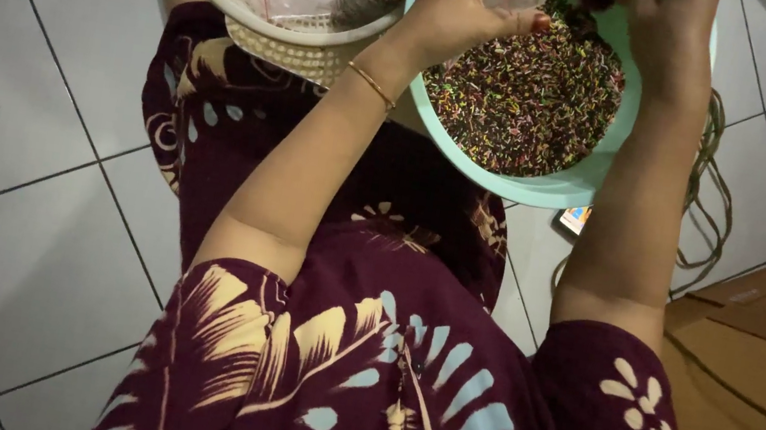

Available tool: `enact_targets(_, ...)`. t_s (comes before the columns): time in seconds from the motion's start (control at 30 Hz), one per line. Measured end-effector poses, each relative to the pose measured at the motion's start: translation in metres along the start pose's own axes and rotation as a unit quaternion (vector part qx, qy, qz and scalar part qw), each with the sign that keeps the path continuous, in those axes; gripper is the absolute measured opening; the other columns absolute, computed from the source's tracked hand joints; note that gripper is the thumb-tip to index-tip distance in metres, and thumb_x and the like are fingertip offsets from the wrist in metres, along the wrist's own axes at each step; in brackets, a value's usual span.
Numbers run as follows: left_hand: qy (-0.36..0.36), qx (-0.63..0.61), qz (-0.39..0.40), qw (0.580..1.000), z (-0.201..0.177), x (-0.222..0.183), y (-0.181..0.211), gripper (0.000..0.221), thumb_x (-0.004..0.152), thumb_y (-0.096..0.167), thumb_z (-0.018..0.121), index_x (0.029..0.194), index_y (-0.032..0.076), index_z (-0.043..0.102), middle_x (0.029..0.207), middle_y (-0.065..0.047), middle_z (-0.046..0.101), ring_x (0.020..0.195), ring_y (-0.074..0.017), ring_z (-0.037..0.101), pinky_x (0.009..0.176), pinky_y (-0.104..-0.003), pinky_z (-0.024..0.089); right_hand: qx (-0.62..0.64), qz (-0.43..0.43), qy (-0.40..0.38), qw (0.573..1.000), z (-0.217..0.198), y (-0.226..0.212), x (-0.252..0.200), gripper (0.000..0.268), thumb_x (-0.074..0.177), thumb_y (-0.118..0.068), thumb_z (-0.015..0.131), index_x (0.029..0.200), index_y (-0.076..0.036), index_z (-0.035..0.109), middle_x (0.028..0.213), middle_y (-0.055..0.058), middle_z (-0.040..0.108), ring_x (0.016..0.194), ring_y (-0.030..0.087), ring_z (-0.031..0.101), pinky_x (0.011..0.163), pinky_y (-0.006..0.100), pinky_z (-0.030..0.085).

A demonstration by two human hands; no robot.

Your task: A person sitting on the floor is using a spoon to scoop colorful sprinkles from a large bowl into a small plastic container.

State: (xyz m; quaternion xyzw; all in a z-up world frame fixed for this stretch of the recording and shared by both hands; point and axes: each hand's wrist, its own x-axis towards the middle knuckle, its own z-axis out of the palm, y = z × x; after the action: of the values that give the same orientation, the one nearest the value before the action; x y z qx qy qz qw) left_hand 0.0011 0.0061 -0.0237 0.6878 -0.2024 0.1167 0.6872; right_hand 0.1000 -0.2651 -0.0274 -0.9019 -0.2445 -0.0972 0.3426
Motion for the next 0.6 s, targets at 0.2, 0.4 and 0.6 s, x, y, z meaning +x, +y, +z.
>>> enact_targets(0.2,-0.004,0.000,0.041,0.999,0.000,0.001,-0.001,0.036,0.087,0.024,0.083,0.097,0.014,0.050,0.094,-0.003,0.057,0.092,-0.0180,0.066,0.081,-0.033,0.065,0.052,0.052,-0.035,0.997,-0.001,0.006,0.001,0.015,0.121,-0.007,0.066,0.107,-0.005,0.061,0.092,0.008,0.063,0.080,0.019,0.067,0.065,0.035,0.055)
enact_targets(0.4,0.009,0.049,0.037,0.998,-0.002,0.002,0.000,0.040,0.084,0.030,0.086,0.100,0.013,0.053,0.093,-0.003,0.063,0.090,-0.0194,0.072,0.075,-0.030,0.064,0.265,0.076,-0.017,0.961,-0.016,-0.017,0.000,0.009,0.118,-0.005,0.055,0.125,-0.007,0.060,0.106,0.010,0.066,0.081,0.022,0.076,0.070,0.031,0.070)
enact_targets(0.6,0.011,0.072,0.034,0.997,-0.001,0.004,-0.004,0.051,0.082,0.035,0.087,0.113,0.013,0.052,0.096,-0.004,0.063,0.089,-0.0183,0.070,0.082,-0.032,0.068,0.314,0.105,0.021,0.943,-0.026,-0.033,0.002,0.017,0.112,-0.016,0.052,0.118,-0.007,0.065,0.087,0.007,0.068,0.072,0.016,0.072,0.070,0.029,0.070)
